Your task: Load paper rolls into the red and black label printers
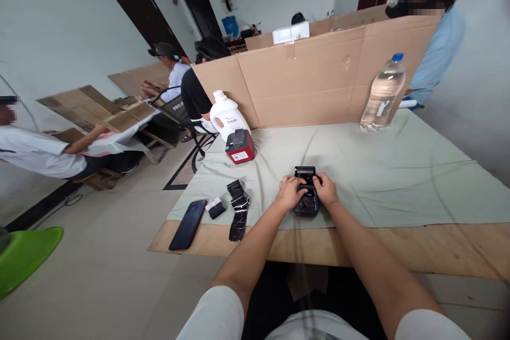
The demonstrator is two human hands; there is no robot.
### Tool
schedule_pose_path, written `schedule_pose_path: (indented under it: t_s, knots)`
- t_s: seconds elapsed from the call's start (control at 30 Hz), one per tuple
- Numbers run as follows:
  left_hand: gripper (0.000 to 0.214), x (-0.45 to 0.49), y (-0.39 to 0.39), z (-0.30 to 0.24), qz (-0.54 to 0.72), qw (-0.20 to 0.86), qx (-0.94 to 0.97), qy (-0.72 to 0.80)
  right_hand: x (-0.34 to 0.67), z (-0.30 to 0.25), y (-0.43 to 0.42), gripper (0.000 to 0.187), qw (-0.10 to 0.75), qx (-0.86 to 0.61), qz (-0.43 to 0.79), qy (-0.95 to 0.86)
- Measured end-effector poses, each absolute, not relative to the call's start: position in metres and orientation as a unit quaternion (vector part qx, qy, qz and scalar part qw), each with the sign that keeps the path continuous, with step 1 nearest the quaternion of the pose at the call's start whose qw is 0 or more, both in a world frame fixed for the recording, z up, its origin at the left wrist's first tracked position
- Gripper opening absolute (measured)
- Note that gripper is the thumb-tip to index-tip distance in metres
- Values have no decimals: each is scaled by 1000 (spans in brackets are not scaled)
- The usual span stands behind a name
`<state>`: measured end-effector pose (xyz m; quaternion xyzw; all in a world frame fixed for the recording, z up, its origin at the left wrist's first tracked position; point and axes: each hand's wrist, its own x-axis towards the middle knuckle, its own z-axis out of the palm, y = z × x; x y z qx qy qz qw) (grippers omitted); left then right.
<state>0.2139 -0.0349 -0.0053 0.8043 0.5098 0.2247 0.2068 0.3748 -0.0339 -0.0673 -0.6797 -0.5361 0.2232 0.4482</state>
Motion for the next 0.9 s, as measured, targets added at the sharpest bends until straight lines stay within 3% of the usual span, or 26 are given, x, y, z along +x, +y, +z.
schedule_pose_path:
  t_s: [0.17,0.43,0.57,0.77,0.9]
  knots:
    - [17,213,-31,-26,266,212,809,480,375,-68,-33,36,463,-668,239,-531]
    - [44,198,-44,-77,542,303,620,479,385,-72,-35,58,522,-575,285,-562]
    - [49,199,-45,-81,544,313,614,478,392,-72,-37,66,526,-548,315,-569]
    - [49,200,-43,-74,500,297,686,438,385,-68,-44,45,495,-558,329,-580]
    - [43,198,-40,-74,466,311,705,436,375,-72,-55,59,474,-596,328,-559]
